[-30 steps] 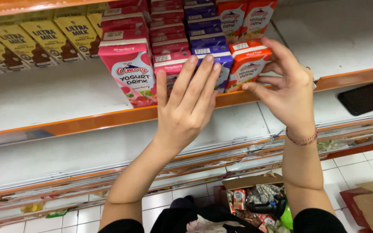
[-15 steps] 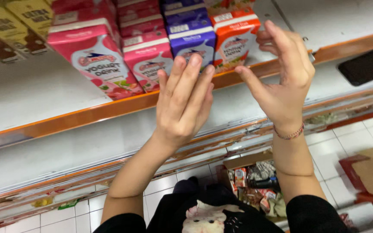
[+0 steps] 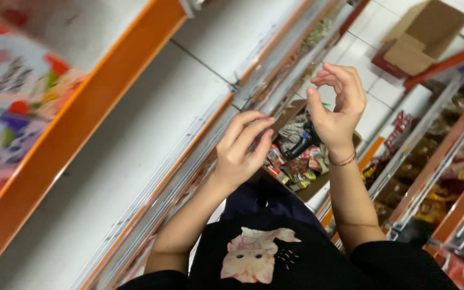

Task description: The person wipes convenience store shelves with a cloth, then picks up a carton from a box, scans it with a handheld device, and places it on a shelf.

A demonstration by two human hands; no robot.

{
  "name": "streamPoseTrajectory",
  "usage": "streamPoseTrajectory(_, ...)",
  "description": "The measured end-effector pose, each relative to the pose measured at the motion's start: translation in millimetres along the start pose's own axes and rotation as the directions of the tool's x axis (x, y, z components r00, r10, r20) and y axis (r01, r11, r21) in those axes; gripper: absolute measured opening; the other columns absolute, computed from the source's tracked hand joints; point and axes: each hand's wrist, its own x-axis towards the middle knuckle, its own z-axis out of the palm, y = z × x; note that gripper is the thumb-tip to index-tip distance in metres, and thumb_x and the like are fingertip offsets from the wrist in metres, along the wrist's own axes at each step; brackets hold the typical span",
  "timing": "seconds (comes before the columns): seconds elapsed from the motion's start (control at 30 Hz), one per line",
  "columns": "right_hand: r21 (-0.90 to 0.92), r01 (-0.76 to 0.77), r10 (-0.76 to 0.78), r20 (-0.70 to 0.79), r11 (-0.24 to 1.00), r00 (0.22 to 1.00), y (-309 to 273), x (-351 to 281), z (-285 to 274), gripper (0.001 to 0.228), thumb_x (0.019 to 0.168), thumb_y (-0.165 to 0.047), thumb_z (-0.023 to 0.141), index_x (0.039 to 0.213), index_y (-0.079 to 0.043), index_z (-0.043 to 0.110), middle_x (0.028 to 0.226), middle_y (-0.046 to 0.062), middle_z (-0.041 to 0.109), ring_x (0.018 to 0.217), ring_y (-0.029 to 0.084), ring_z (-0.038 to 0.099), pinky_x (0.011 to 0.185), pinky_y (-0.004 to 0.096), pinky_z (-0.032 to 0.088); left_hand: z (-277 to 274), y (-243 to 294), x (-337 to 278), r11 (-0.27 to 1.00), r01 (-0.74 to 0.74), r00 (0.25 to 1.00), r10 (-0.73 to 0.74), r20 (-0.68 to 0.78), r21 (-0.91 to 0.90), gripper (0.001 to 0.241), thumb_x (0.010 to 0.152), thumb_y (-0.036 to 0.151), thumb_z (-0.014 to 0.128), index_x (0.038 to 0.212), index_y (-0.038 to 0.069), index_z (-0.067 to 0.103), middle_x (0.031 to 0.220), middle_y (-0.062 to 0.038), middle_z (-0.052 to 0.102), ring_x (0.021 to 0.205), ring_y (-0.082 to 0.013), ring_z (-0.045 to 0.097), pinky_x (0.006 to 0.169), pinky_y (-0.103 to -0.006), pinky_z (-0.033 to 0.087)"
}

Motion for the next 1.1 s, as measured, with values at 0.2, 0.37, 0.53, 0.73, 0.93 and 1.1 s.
streamPoseTrajectory(0.2, -0.441, -0.218, 0.120, -0.240, 0.870, 0.963, 41.0, -67.1, -85.4, 0.034, 0.096, 0.011, 0.071, 0.128, 0.002, 0.064, 0.107, 0.011, 0.065, 0.096, 0.018, 0.070, 0.090, 0.031, 0.058, 78.4, -41.0, -17.0, 0.994, 0.067, 0.981, -0.048, 0.190, -0.091, 0.024, 0.089, -0.003, 0.076, 0.112, 0.003, 0.071, 0.113, -0.012, 0.067, 0.102, -0.0268, 0.071, 0.088, -0.0344, 0.058)
streamPoseTrajectory(0.37, -0.482, -0.406, 0.235, -0.375, 0.777, 0.897, 94.5, -131.1, -133.8, 0.029, 0.095, 0.009, 0.069, 0.123, 0.001, 0.066, 0.101, 0.011, 0.066, 0.090, 0.017, 0.071, 0.082, 0.029, 0.058, 152.5, -101.6, -45.7, 0.988, 0.131, 0.930, -0.092, 0.355, -0.088, 0.026, 0.089, -0.003, 0.073, 0.114, 0.003, 0.069, 0.112, -0.014, 0.065, 0.102, -0.0300, 0.070, 0.090, -0.0374, 0.057)
streamPoseTrajectory(0.53, -0.377, -0.545, 0.371, -0.444, 0.749, 0.816, 164.8, -192.9, -149.1, 0.026, 0.094, 0.007, 0.069, 0.119, 0.000, 0.068, 0.098, 0.010, 0.068, 0.082, 0.015, 0.069, 0.075, 0.027, 0.057, 230.5, -203.6, -108.8, 0.958, 0.160, 0.763, -0.273, 0.586, 0.237, 0.046, 0.081, 0.004, 0.074, 0.126, 0.006, 0.063, 0.126, -0.014, 0.060, 0.119, -0.0350, 0.059, 0.099, -0.0459, 0.048)
streamPoseTrajectory(0.73, -0.413, -0.593, 0.468, -0.370, 0.691, 0.803, 239.6, -242.5, -138.4, 0.022, 0.092, 0.003, 0.069, 0.114, 0.000, 0.068, 0.094, 0.010, 0.068, 0.079, 0.017, 0.069, 0.074, 0.029, 0.057, 296.0, -315.2, -200.8, 0.702, -0.419, 0.672, -0.187, 0.716, 0.576, 0.058, 0.079, 0.012, 0.064, 0.136, 0.024, 0.058, 0.136, -0.011, 0.058, 0.120, -0.0294, 0.053, 0.091, -0.0586, 0.041)
streamPoseTrajectory(0.93, -0.444, -0.592, 0.507, -0.306, 0.673, 0.806, 276.3, -277.5, -126.9, 0.023, 0.089, 0.002, 0.068, 0.111, -0.001, 0.069, 0.092, 0.010, 0.067, 0.077, 0.018, 0.067, 0.074, 0.031, 0.056, 309.2, -355.7, -224.7, 0.735, -0.416, 0.595, -0.225, 0.772, 0.535, 0.036, 0.093, 0.015, 0.057, 0.124, 0.026, 0.070, 0.123, -0.007, 0.060, 0.120, -0.0265, 0.055, 0.104, -0.0627, 0.037)
streamPoseTrajectory(1.1, -0.312, -0.664, 0.601, -0.283, 0.680, 0.748, 288.9, -278.1, -111.3, 0.023, 0.092, -0.002, 0.069, 0.114, -0.002, 0.070, 0.092, 0.008, 0.069, 0.078, 0.015, 0.067, 0.071, 0.029, 0.055, 295.5, -334.6, -194.0, 0.816, -0.297, 0.654, -0.205, 0.728, 0.497, 0.028, 0.086, 0.013, 0.066, 0.111, 0.023, 0.076, 0.115, -0.008, 0.061, 0.116, -0.0265, 0.056, 0.103, -0.0640, 0.036)
